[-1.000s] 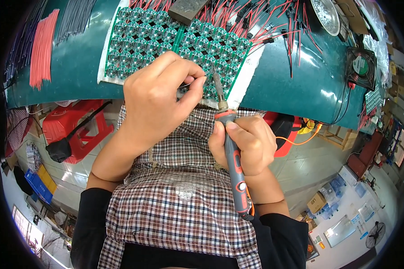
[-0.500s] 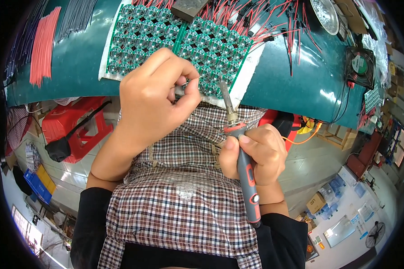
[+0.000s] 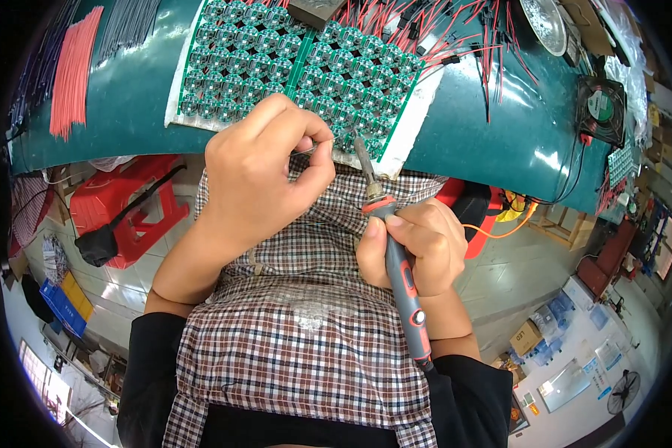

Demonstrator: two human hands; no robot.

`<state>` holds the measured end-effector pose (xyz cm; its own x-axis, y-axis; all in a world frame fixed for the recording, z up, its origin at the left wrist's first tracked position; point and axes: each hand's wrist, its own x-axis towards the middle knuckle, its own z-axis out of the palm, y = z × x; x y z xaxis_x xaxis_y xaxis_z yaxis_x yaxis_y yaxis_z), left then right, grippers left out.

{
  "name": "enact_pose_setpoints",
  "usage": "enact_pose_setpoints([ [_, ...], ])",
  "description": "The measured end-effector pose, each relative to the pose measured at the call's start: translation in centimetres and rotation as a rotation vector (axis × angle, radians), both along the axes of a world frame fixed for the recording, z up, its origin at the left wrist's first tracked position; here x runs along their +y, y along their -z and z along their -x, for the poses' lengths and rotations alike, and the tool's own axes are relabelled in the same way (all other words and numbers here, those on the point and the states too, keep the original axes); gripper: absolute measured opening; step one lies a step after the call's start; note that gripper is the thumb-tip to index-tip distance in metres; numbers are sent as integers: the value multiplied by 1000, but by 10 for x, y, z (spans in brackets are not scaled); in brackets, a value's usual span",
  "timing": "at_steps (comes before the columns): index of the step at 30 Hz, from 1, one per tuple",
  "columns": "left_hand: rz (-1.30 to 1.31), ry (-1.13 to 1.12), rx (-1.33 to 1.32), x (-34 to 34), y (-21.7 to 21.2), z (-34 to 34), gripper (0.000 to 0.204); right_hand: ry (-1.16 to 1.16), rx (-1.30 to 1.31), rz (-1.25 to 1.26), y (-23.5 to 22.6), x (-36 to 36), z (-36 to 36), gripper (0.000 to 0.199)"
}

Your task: The person connects wires to circular LED circuit boards using a soldering iron and solder wire.

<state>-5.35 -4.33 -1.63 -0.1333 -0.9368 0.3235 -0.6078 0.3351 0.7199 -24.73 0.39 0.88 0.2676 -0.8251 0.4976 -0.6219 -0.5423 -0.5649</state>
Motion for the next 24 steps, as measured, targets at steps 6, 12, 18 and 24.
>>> enact_pose_setpoints([
  [6, -3, -15, 1, 0, 0, 0, 15, -3, 3, 17, 3, -2, -2, 29],
  [12, 1, -8, 6, 0, 1, 0, 14, 1, 20, 19, 5, 1, -2, 30],
  [18, 12, 24, 4, -1, 2, 0, 12, 18, 53, 40, 8, 4, -5, 32],
  [24, 17, 26, -9, -1, 0, 1, 12, 27, 58, 27, 5, 6, -6, 33],
])
